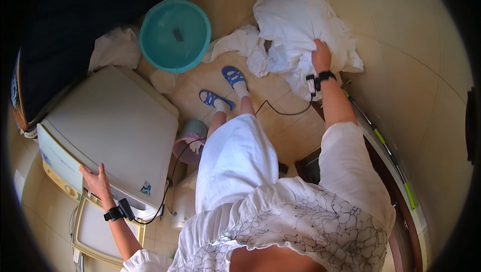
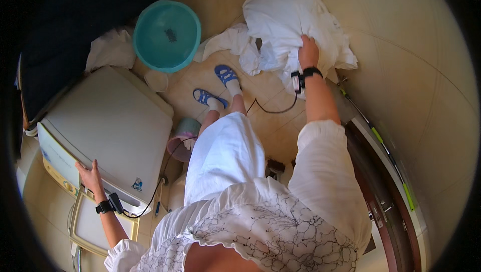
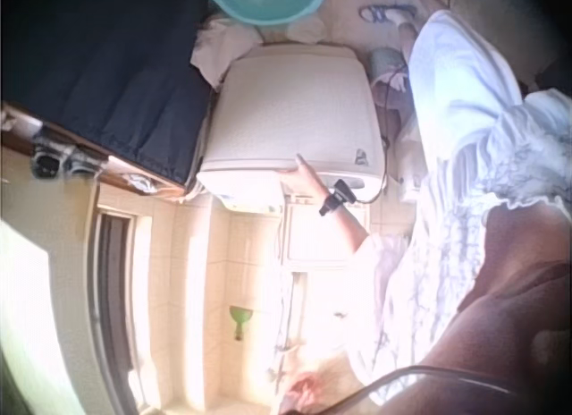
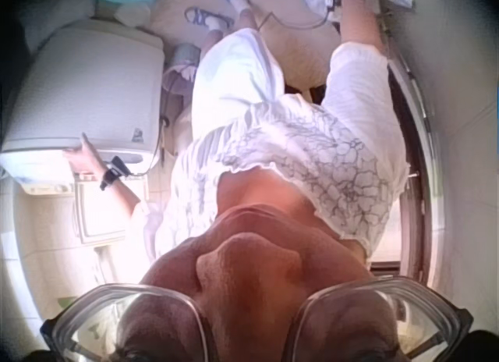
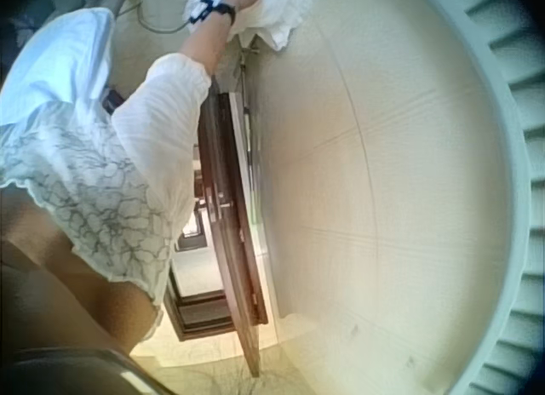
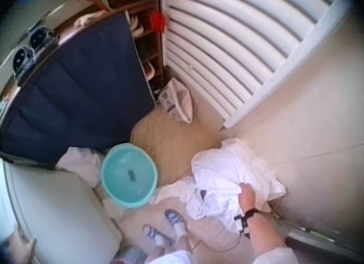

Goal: The person enters a bathroom, picks up white fabrics, and places them into the wash tub and spin dryer of a twin-tub washing machine.

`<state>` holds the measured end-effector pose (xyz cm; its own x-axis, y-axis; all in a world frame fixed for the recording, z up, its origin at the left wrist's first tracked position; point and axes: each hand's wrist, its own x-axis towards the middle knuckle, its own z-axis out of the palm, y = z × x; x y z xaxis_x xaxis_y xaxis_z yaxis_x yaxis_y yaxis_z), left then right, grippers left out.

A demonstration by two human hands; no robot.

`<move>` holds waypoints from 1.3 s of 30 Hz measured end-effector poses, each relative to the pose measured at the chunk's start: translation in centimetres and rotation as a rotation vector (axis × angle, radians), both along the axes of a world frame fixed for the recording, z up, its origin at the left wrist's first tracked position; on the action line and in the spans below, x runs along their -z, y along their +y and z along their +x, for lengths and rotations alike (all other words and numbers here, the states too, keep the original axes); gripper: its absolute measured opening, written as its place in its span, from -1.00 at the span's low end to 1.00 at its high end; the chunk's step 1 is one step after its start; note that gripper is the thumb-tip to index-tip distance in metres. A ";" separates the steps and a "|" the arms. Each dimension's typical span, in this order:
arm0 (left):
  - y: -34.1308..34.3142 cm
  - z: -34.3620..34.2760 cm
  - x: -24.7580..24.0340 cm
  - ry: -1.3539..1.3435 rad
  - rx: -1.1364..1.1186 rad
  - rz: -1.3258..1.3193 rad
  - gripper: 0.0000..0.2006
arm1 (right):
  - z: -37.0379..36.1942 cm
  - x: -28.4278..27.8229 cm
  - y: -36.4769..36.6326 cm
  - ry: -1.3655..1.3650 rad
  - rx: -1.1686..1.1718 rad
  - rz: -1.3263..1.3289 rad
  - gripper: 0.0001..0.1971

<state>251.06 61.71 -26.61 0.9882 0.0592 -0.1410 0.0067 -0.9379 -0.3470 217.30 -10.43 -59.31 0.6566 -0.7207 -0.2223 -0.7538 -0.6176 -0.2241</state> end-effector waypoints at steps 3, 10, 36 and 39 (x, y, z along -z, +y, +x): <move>-0.4 -0.6 -0.5 0.017 0.030 -0.065 -0.15 | -3.8 -6.3 2.0 -0.174 0.119 -0.018 -0.61; 1.2 0.3 -1.1 0.070 0.050 -0.119 -0.15 | -14.6 -21.8 3.9 -0.532 0.429 -0.068 -0.64; -44.4 -19.1 -23.6 1.260 -0.039 -2.334 -0.51 | -6.7 -48.4 19.9 -1.006 0.029 0.151 -0.01; -43.6 -19.5 -28.3 1.340 0.032 -2.371 -0.59 | -11.0 -34.0 19.8 -0.444 -0.110 0.167 0.02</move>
<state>231.57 18.12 1.72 0.4507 -0.8898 -0.0710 0.6919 0.2980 0.6576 206.34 9.39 -25.29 0.7846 -0.6200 -0.0103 -0.4953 -0.6166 -0.6119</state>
